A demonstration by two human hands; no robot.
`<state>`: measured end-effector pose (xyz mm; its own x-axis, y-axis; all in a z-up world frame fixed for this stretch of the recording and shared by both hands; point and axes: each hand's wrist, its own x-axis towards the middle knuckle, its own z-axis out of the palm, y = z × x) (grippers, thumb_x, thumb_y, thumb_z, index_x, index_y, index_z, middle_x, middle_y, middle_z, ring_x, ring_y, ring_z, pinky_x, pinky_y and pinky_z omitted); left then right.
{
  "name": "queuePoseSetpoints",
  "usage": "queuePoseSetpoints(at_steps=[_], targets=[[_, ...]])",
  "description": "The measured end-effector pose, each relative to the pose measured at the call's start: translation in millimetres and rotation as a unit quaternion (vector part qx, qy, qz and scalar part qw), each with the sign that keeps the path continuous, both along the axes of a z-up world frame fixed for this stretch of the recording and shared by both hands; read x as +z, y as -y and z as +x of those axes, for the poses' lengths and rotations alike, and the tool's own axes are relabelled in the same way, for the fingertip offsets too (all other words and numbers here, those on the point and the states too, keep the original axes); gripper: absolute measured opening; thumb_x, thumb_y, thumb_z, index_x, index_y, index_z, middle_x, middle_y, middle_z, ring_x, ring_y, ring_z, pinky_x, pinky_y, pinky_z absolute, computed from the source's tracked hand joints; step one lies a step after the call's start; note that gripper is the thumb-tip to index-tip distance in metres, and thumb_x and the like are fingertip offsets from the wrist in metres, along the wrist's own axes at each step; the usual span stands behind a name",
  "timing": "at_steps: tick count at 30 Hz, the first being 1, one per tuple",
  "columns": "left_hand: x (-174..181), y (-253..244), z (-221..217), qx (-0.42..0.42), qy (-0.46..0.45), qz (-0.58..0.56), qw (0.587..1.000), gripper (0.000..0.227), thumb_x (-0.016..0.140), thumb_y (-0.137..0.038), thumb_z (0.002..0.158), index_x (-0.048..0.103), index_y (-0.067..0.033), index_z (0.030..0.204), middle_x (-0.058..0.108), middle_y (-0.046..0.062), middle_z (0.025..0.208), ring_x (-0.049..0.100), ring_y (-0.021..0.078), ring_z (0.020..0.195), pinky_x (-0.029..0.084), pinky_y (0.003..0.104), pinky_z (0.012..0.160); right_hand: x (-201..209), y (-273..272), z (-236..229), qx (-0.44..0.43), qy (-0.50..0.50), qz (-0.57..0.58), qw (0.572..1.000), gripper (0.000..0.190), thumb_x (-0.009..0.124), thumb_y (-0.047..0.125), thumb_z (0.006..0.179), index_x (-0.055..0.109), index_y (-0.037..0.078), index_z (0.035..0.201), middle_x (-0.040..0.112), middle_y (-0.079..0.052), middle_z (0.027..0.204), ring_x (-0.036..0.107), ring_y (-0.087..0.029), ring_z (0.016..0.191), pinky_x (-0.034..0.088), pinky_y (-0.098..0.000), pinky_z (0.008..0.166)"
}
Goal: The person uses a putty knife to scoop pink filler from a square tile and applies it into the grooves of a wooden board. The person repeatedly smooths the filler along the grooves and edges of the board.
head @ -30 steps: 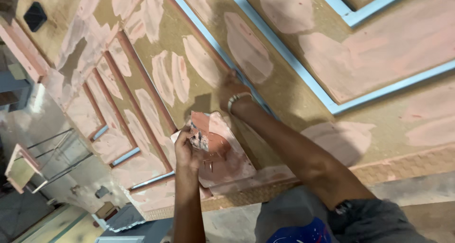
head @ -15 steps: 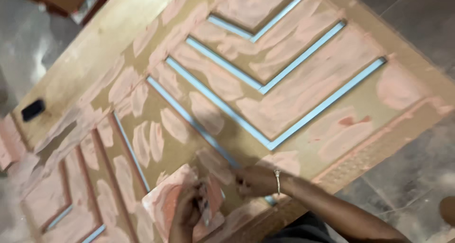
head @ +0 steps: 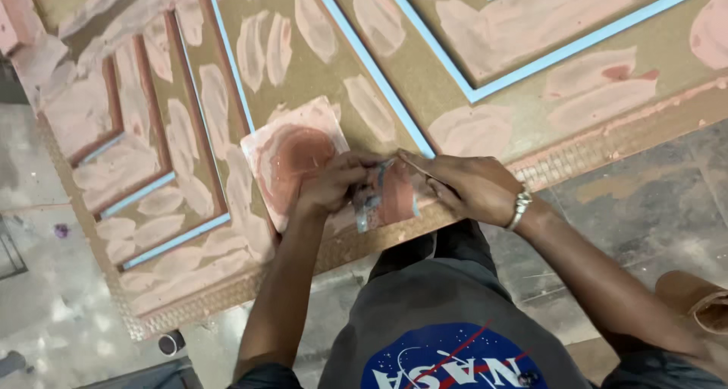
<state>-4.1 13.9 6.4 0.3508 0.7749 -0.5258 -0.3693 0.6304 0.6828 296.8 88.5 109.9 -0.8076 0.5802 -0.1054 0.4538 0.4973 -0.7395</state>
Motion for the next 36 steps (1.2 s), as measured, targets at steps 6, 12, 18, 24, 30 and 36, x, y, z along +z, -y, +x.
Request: queuePoseSetpoints(at_steps=[6,12,18,24,30,36], targets=[[4,-5,14,0.058,-0.077,-0.064,0.993,0.035,0.058,-0.002,0.094,0.066,0.0099,0.126,0.070,0.008,0.087,0.065,0.0103,0.066,0.054,0.025,0.059,-14,8,-4,0.008,-0.069,-0.037,0.997,0.063,0.063,0.008,0.085,0.057,0.021,0.146,0.074,-0.011,0.117,0.072,-0.033,0.084,0.057,-0.0433,0.072],[-42,-2,1,0.306,-0.050,-0.081,0.947,0.023,0.056,-0.001,0.087,0.058,0.0085,0.108,0.067,0.012,0.088,0.067,0.0232,0.074,0.060,0.039,0.071,-127,-18,-7,-0.041,-0.222,-0.372,0.900,0.040,0.059,0.012,0.100,0.065,0.008,0.139,0.076,-0.010,0.099,0.073,-0.017,0.076,0.058,-0.0335,0.062],[-40,-29,-6,0.369,-0.052,-0.115,0.921,0.045,0.050,-0.007,0.081,0.061,-0.0005,0.124,0.069,0.011,0.095,0.068,0.0262,0.084,0.059,0.043,0.078,-249,-76,-91,-0.218,-0.212,-0.511,0.804,0.061,0.059,0.014,0.097,0.036,0.013,0.154,0.070,-0.005,0.083,0.063,-0.009,0.057,0.049,-0.0265,0.046],[-29,-54,3,0.420,-0.044,-0.177,0.889,0.042,0.049,-0.009,0.084,0.058,-0.0054,0.125,0.069,0.007,0.103,0.070,0.0225,0.093,0.060,0.041,0.087,-278,-105,-159,-0.268,-0.190,-0.468,0.820,0.070,0.060,0.006,0.088,0.040,0.005,0.155,0.070,-0.014,0.087,0.062,-0.018,0.055,0.051,-0.0372,0.048],[-40,-59,-3,0.410,-0.036,-0.204,0.888,0.043,0.048,-0.010,0.080,0.060,-0.0050,0.121,0.070,0.008,0.100,0.070,0.0232,0.090,0.061,0.045,0.086,-249,-108,-149,-0.079,0.127,-0.278,0.949,0.088,0.055,0.016,0.088,0.010,-0.015,0.156,0.069,-0.035,0.101,0.071,-0.043,0.081,0.053,-0.0538,0.080],[-32,-68,-2,0.392,-0.086,-0.207,0.892,0.044,0.047,-0.010,0.081,0.061,-0.0002,0.121,0.071,0.011,0.105,0.071,0.0240,0.096,0.061,0.041,0.088,-222,-140,-178,-0.081,0.195,-0.246,0.946,0.087,0.055,0.024,0.091,0.011,-0.016,0.155,0.072,-0.031,0.105,0.072,-0.043,0.090,0.054,-0.0544,0.085]])
